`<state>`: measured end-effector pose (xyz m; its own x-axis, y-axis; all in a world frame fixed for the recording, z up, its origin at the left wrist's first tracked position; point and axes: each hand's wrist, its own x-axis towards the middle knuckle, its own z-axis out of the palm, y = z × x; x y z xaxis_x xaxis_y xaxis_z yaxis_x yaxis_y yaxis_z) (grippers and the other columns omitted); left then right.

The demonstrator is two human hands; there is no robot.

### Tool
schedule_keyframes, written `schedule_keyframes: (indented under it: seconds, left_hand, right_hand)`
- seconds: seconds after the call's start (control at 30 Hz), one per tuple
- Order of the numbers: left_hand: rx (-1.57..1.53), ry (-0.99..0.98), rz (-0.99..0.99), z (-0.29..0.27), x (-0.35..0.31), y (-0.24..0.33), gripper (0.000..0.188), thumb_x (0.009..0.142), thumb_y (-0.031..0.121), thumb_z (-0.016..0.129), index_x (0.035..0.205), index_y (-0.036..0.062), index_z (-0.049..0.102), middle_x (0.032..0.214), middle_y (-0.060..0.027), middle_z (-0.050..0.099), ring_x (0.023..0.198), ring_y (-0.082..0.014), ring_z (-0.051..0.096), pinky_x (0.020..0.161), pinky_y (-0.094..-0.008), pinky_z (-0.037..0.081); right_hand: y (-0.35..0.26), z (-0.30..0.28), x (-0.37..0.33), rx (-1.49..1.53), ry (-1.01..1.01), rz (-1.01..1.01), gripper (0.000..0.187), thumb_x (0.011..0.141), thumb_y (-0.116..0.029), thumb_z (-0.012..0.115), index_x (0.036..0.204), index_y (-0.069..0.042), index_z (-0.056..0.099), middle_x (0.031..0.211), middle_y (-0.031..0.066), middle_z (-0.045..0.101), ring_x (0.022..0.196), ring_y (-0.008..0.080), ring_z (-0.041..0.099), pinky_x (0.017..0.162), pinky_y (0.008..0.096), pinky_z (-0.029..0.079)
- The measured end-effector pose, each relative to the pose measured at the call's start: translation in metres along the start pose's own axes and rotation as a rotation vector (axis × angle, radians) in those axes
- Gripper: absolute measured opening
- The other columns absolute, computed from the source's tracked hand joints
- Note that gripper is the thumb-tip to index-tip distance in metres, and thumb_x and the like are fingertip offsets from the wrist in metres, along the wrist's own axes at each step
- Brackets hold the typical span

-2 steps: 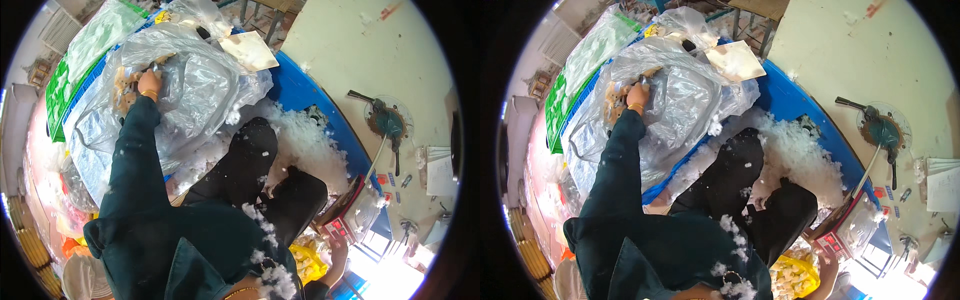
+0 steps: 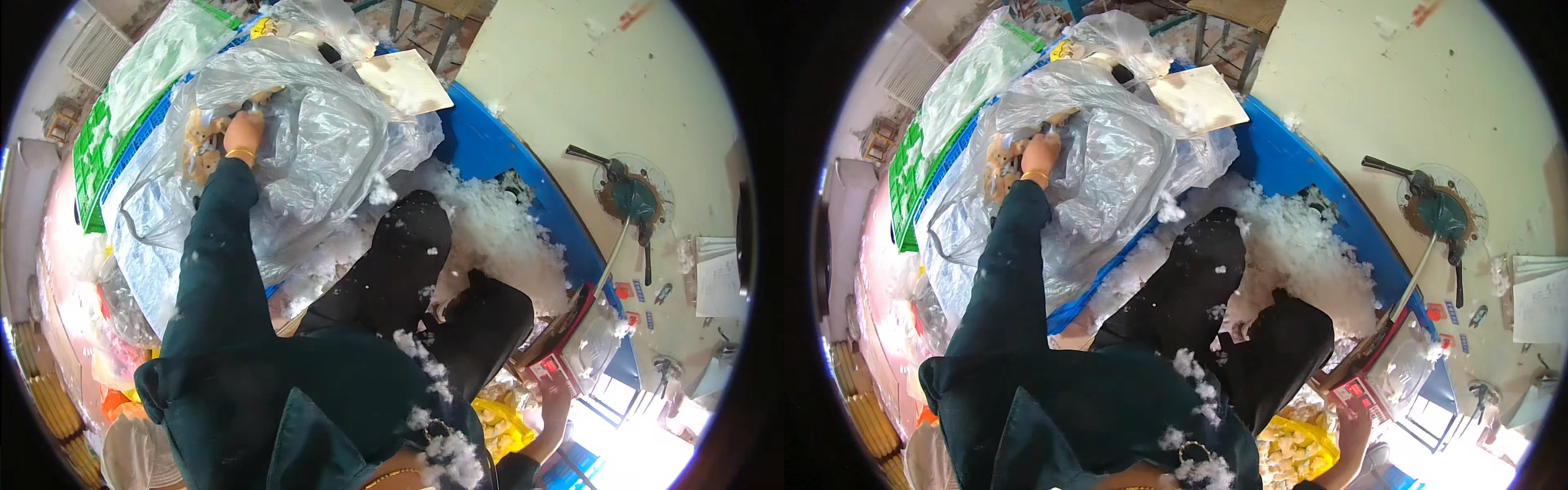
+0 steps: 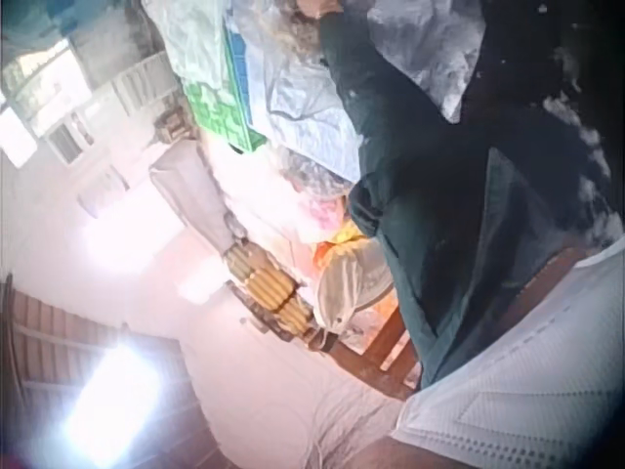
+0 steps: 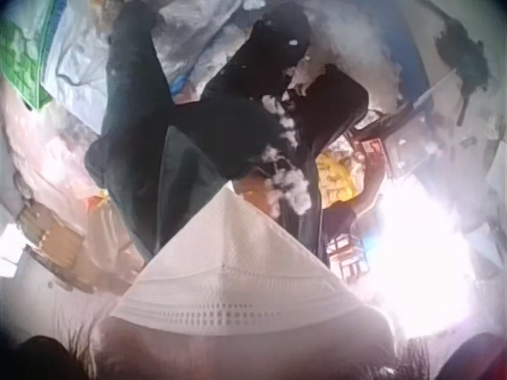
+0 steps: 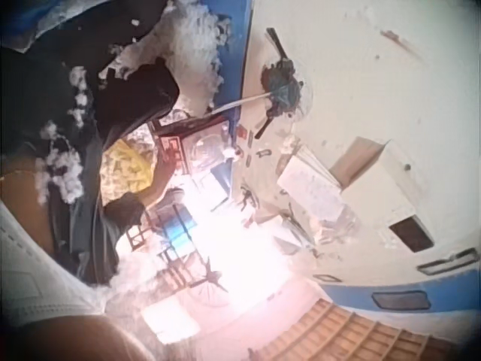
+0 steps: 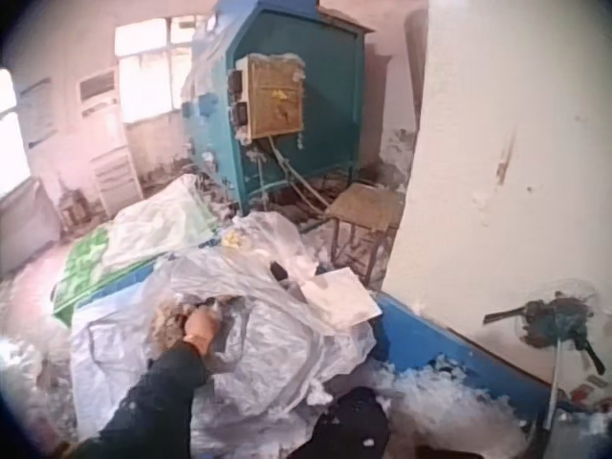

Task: The person sits on the floor and repeatedly stuffs small white plush toys with cotton batting. They pick up each toy, insert cotton into the opening, and place the stuffed toy into a yellow bag. The process is repeated continuously.

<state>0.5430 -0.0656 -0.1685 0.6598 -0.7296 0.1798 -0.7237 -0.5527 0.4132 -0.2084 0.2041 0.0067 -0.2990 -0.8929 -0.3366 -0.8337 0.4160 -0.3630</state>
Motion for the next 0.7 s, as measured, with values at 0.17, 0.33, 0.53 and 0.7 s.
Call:
schedule_keyframes:
  seconds: [0.17, 0.33, 0.53, 0.7]
  left_hand:
    - [-1.181, -0.163, 0.035, -0.089, -0.09, 0.117, 0.029, 0.09, 0.014, 0.057, 0.114, -0.0024, 0.056, 0.095, -0.0052, 0.063, 0.08, -0.0104, 0.059, 0.066, -0.0248, 0.048]
    - [-1.288, -0.717, 0.109, -0.098, -0.212, 0.228, 0.031, 0.095, 0.018, 0.053, 0.117, -0.0035, 0.052, 0.088, -0.0056, 0.063, 0.068, -0.0081, 0.056, 0.056, -0.0228, 0.044]
    - [-1.183, -0.993, 0.433, -0.088, -0.289, 0.3, 0.022, 0.098, 0.02, 0.05, 0.106, 0.0, 0.057, 0.079, -0.0026, 0.059, 0.065, -0.0076, 0.051, 0.056, -0.0231, 0.041]
    - [-1.223, -1.003, 0.934, -0.08, -0.322, 0.329, 0.018, 0.094, 0.019, 0.059, 0.099, 0.0025, 0.056, 0.081, -0.0026, 0.056, 0.072, -0.0099, 0.05, 0.064, -0.0248, 0.042]
  right_hand:
    - [-0.096, 0.025, 0.049, 0.236, 0.099, -0.375, 0.031, 0.078, -0.008, 0.071, 0.108, -0.002, 0.063, 0.098, 0.0105, 0.062, 0.084, 0.0184, 0.062, 0.073, 0.0302, 0.05]
    - [-0.225, 0.062, 0.067, 0.225, 0.31, -0.904, 0.044, 0.072, -0.016, 0.079, 0.114, -0.017, 0.065, 0.113, 0.0083, 0.057, 0.076, 0.0215, 0.063, 0.068, 0.0319, 0.054]
    - [-0.219, 0.057, 0.081, 0.161, 0.488, -1.075, 0.03, 0.071, -0.007, 0.072, 0.099, -0.012, 0.066, 0.103, 0.0043, 0.058, 0.077, 0.0242, 0.062, 0.065, 0.0328, 0.052]
    - [-0.163, 0.036, 0.067, 0.664, 0.308, -0.766, 0.018, 0.076, 0.001, 0.069, 0.093, -0.003, 0.064, 0.085, 0.0038, 0.061, 0.065, 0.016, 0.059, 0.059, 0.0262, 0.047]
